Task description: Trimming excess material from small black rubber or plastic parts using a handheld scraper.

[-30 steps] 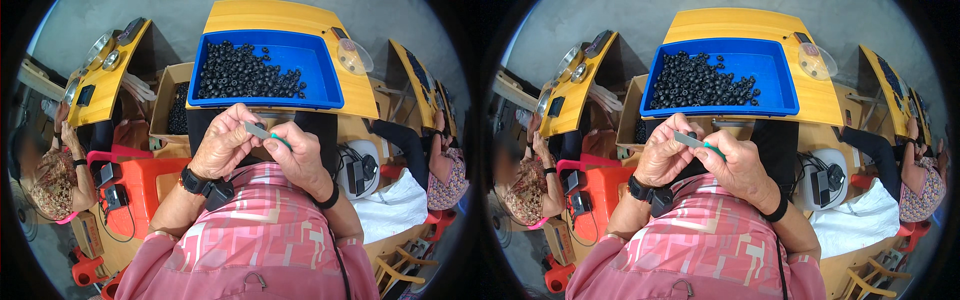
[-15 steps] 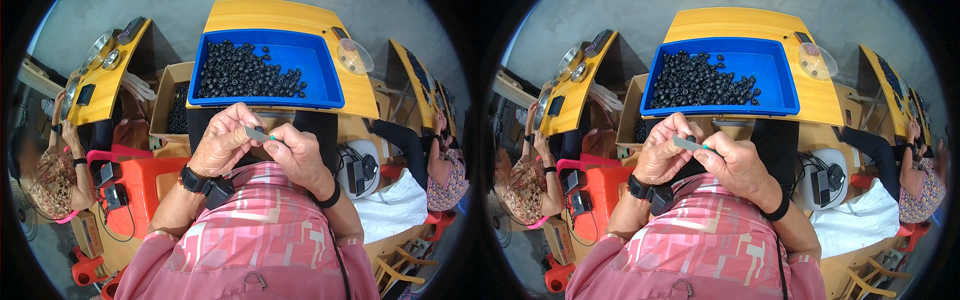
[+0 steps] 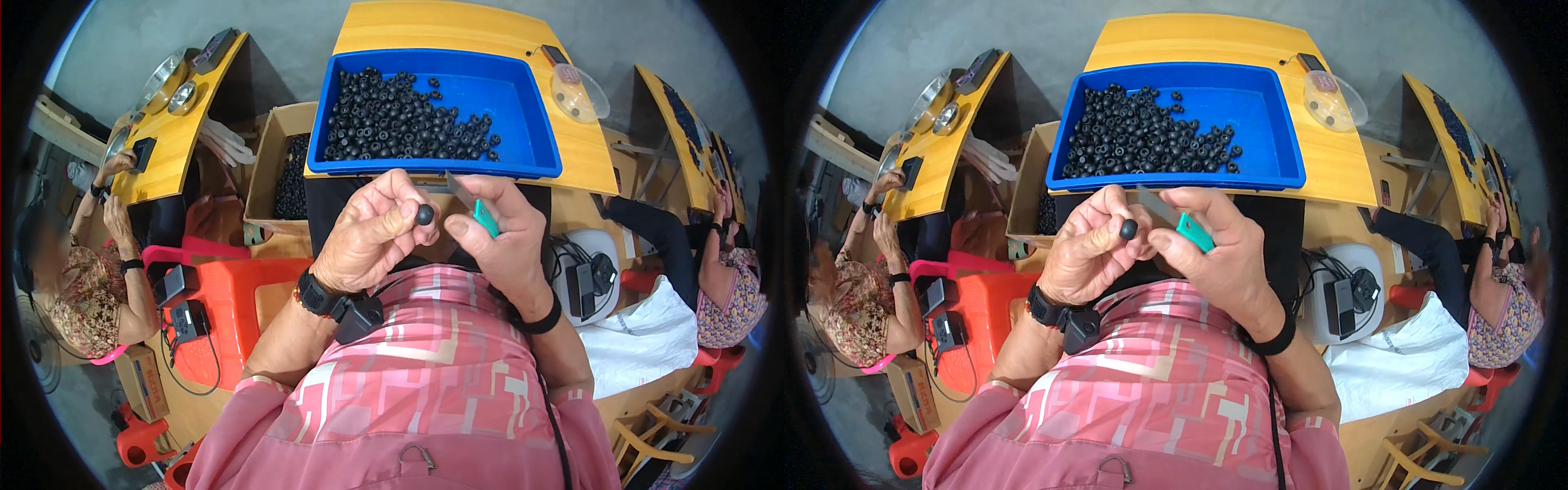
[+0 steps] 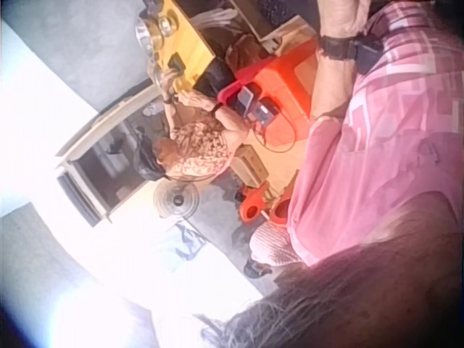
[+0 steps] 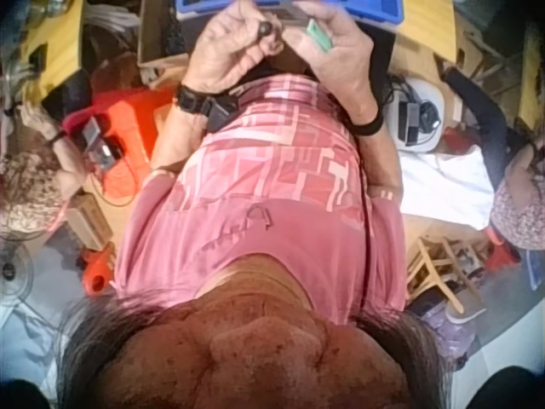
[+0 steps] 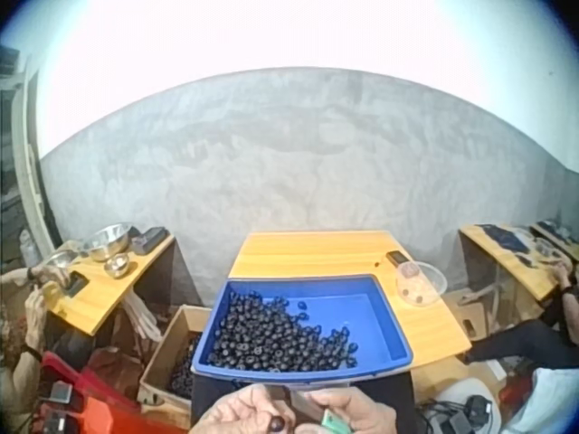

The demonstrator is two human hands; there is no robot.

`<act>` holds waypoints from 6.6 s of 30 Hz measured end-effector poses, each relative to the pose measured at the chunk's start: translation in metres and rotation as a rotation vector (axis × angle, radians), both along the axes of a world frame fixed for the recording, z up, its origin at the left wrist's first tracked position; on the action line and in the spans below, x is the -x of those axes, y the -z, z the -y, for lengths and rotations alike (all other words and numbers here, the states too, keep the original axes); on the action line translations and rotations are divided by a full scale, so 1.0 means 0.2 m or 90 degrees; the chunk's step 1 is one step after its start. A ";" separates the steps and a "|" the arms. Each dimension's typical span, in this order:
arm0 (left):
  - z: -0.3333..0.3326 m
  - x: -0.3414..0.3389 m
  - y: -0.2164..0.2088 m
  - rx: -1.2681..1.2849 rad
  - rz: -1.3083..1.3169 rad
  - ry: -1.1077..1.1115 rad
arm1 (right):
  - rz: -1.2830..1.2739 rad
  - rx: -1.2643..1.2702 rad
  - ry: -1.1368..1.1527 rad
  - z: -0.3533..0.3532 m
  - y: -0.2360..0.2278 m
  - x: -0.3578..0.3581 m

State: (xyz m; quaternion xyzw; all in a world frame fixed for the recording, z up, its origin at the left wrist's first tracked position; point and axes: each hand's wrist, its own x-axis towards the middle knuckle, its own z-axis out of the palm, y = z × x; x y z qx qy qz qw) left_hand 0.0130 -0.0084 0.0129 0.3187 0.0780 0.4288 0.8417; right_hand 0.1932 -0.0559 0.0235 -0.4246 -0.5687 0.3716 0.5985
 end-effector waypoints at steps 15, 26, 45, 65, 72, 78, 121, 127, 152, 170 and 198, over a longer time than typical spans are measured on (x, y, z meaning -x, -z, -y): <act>0.02 0.01 0.02 -0.039 -0.128 -0.066 | 0.509 -0.319 0.042 0.04 -0.08 -0.01; 0.02 0.00 0.02 -0.006 -0.097 -0.071 | 0.448 -0.275 0.066 0.05 -0.06 0.02; 0.00 0.00 0.06 -0.092 -0.035 -0.104 | 0.285 -0.079 -0.048 0.04 -0.05 0.02; 0.00 0.00 0.06 -0.184 -0.089 -0.192 | 0.250 -0.041 -0.049 0.04 -0.04 0.03; 0.02 -0.04 0.03 -0.123 0.002 -0.156 | 0.234 -0.078 0.011 0.01 0.03 0.02; 0.00 -0.02 0.04 -0.174 -0.018 -0.193 | 0.150 0.004 0.056 0.00 0.02 0.00; -0.07 0.06 0.05 -0.087 -0.084 -0.329 | 0.328 -0.177 0.083 0.01 -0.04 0.02; -0.45 0.62 0.24 0.004 -0.147 -0.709 | 0.056 0.001 0.151 0.01 -0.06 -0.06; -0.64 -0.14 -0.05 -0.839 -0.986 -0.279 | -0.320 -0.037 -0.661 0.15 -0.45 -0.07; -0.72 -0.27 0.00 -1.005 -1.031 -0.123 | -0.279 0.076 -0.480 0.12 -0.41 -0.16; -0.71 -0.23 0.00 -0.900 -1.057 -0.331 | 0.066 0.047 -0.667 -0.33 -0.84 -0.02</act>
